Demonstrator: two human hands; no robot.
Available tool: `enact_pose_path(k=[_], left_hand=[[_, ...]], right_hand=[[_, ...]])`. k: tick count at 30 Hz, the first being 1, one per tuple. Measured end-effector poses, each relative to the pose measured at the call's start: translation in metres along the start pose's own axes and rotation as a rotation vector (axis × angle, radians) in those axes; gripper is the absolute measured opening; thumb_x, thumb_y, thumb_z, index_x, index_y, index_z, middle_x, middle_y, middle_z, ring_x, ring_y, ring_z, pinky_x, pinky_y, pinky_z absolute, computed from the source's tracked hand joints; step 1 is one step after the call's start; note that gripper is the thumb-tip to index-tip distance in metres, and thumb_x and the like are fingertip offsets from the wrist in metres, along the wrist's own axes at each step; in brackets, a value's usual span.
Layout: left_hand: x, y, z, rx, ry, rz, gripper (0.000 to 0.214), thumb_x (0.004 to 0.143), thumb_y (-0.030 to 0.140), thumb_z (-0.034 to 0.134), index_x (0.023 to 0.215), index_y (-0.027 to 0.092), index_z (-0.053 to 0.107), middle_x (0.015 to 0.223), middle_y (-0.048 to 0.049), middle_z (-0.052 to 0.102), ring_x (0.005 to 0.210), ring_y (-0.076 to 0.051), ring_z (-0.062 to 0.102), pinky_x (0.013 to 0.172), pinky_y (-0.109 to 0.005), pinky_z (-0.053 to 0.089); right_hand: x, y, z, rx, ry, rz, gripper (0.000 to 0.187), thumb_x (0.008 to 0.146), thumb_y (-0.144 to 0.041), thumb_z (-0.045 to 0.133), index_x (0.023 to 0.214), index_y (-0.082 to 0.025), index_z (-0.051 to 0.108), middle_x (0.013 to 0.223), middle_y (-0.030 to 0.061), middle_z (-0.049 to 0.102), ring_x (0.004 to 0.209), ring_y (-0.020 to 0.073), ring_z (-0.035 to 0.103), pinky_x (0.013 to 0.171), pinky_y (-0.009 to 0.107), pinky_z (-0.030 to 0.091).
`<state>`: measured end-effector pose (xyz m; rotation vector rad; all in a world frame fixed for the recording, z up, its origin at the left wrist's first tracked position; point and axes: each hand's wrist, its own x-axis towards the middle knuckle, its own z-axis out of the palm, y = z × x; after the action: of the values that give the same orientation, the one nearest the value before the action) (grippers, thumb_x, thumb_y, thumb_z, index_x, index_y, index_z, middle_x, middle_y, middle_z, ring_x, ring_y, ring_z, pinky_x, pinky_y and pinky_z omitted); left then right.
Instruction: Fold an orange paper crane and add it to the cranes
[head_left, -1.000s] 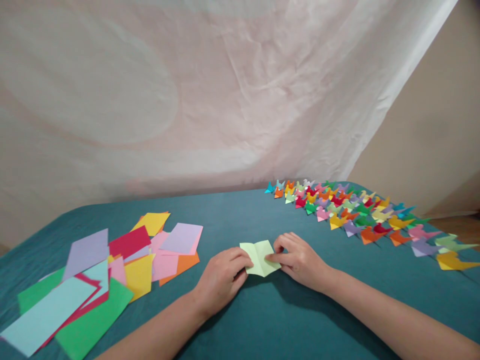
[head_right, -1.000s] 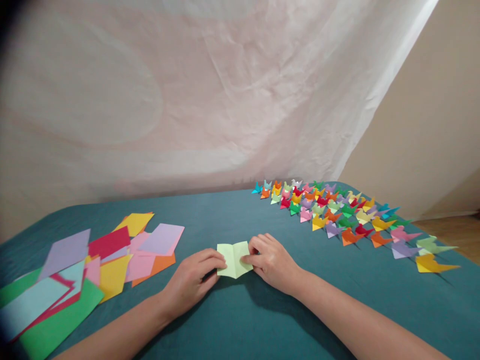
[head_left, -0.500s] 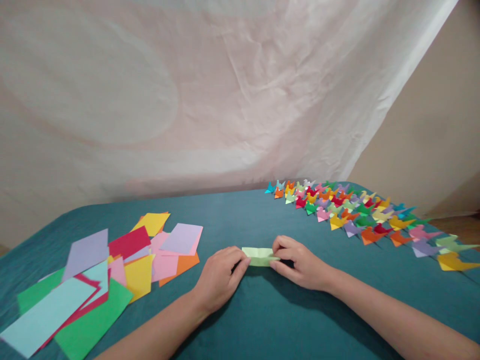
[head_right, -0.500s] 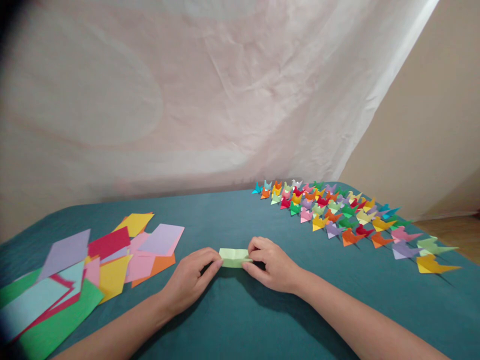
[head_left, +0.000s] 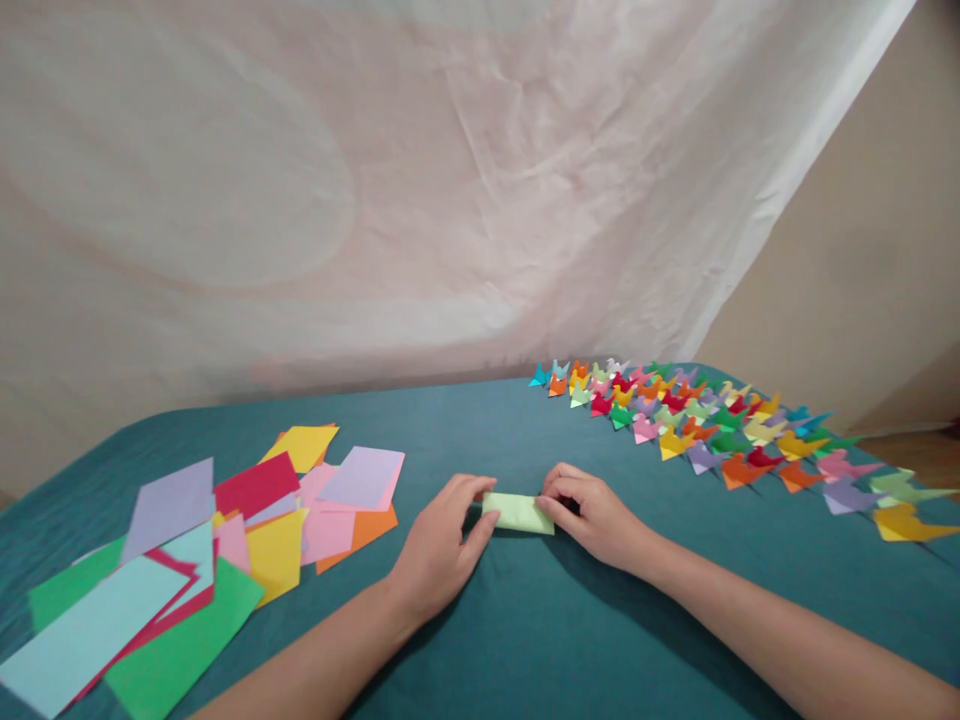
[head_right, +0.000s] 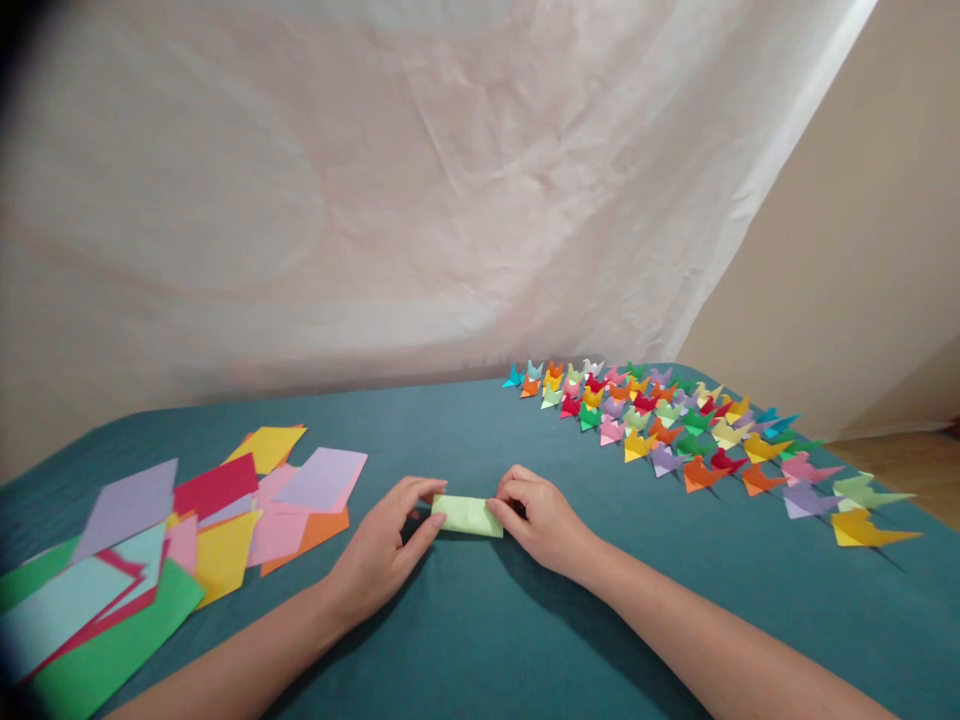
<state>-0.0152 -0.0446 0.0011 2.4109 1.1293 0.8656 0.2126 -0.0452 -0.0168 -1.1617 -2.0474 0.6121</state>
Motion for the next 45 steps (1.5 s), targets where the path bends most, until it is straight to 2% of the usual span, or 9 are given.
enact_pose_path(k=[2,4,6,10,17,30,34,39,45], left_hand=[[-0.003,0.007,-0.002,0.095,0.009,0.102,0.032,0.090,0.024,0.046,0.121,0.019,0.048,0.120,-0.0093,0.054,0.112,-0.022,0.048,0.095,-0.038,0.038],[-0.006,0.016,-0.002,0.180,-0.077,0.227,0.032,0.090,0.023,0.044,0.122,0.020,0.048,0.124,-0.0087,0.053,0.119,-0.023,0.044,0.101,-0.042,0.033],[-0.010,0.024,-0.001,0.240,-0.190,0.275,0.037,0.090,0.028,0.046,0.126,0.019,0.045,0.130,-0.0096,0.050,0.124,-0.024,0.040,0.104,-0.044,0.030],[-0.014,0.031,0.003,0.280,-0.310,0.261,0.057,0.087,0.041,0.050,0.134,0.014,0.036,0.139,-0.0134,0.039,0.129,-0.027,0.035,0.106,-0.045,0.028],[-0.014,0.030,0.002,0.285,-0.439,0.187,0.061,0.091,0.049,0.037,0.140,0.014,0.028,0.145,-0.0114,0.029,0.134,-0.025,0.026,0.109,-0.042,0.025],[-0.014,0.031,0.002,0.269,-0.487,0.140,0.061,0.092,0.051,0.030,0.140,0.013,0.027,0.146,-0.0116,0.027,0.134,-0.025,0.024,0.110,-0.043,0.022],[-0.015,0.030,0.003,0.258,-0.464,0.158,0.060,0.092,0.051,0.029,0.140,0.014,0.028,0.146,-0.0116,0.028,0.134,-0.025,0.025,0.109,-0.043,0.024],[-0.014,0.031,0.002,0.275,-0.494,0.138,0.061,0.092,0.051,0.030,0.140,0.014,0.027,0.146,-0.0114,0.026,0.135,-0.025,0.024,0.109,-0.043,0.024],[-0.015,0.029,0.004,0.253,-0.489,0.137,0.061,0.092,0.051,0.030,0.140,0.014,0.027,0.147,-0.0118,0.025,0.135,-0.025,0.023,0.110,-0.044,0.023]], right_hand=[[0.001,0.001,0.001,-0.006,0.006,-0.002,0.022,0.088,-0.023,0.048,0.068,-0.017,0.055,0.076,0.0031,0.055,0.069,0.0135,0.054,0.065,0.027,0.045],[0.001,0.002,0.002,-0.016,0.010,-0.004,0.021,0.088,-0.022,0.048,0.068,-0.017,0.055,0.075,0.0029,0.055,0.069,0.0134,0.054,0.064,0.026,0.045],[0.002,0.003,0.003,-0.026,0.009,-0.004,0.021,0.087,-0.021,0.048,0.068,-0.017,0.056,0.075,0.0028,0.055,0.068,0.0132,0.053,0.063,0.026,0.044],[0.002,0.002,0.003,-0.035,0.020,0.003,0.021,0.087,-0.019,0.048,0.068,-0.016,0.055,0.075,0.0029,0.054,0.067,0.0131,0.053,0.063,0.026,0.043],[0.002,0.006,0.005,-0.045,0.031,0.030,0.018,0.084,-0.019,0.052,0.067,-0.017,0.055,0.075,0.0023,0.054,0.064,0.0124,0.051,0.058,0.024,0.041],[0.001,0.012,0.006,-0.060,0.055,0.066,0.003,0.081,-0.018,0.057,0.080,-0.018,0.060,0.081,0.0011,0.053,0.065,0.0111,0.050,0.062,0.024,0.043],[0.000,0.012,0.005,-0.058,0.032,0.058,0.008,0.083,-0.017,0.054,0.082,-0.019,0.062,0.084,0.0019,0.053,0.066,0.0110,0.050,0.063,0.024,0.043],[0.001,0.013,0.003,-0.046,0.031,0.068,0.012,0.085,-0.017,0.051,0.080,-0.018,0.062,0.083,0.0027,0.054,0.070,0.0126,0.052,0.063,0.025,0.043],[0.004,0.014,0.000,-0.033,0.057,0.065,0.019,0.087,-0.019,0.049,0.074,-0.017,0.062,0.080,0.0041,0.055,0.078,0.0158,0.054,0.074,0.029,0.043]])
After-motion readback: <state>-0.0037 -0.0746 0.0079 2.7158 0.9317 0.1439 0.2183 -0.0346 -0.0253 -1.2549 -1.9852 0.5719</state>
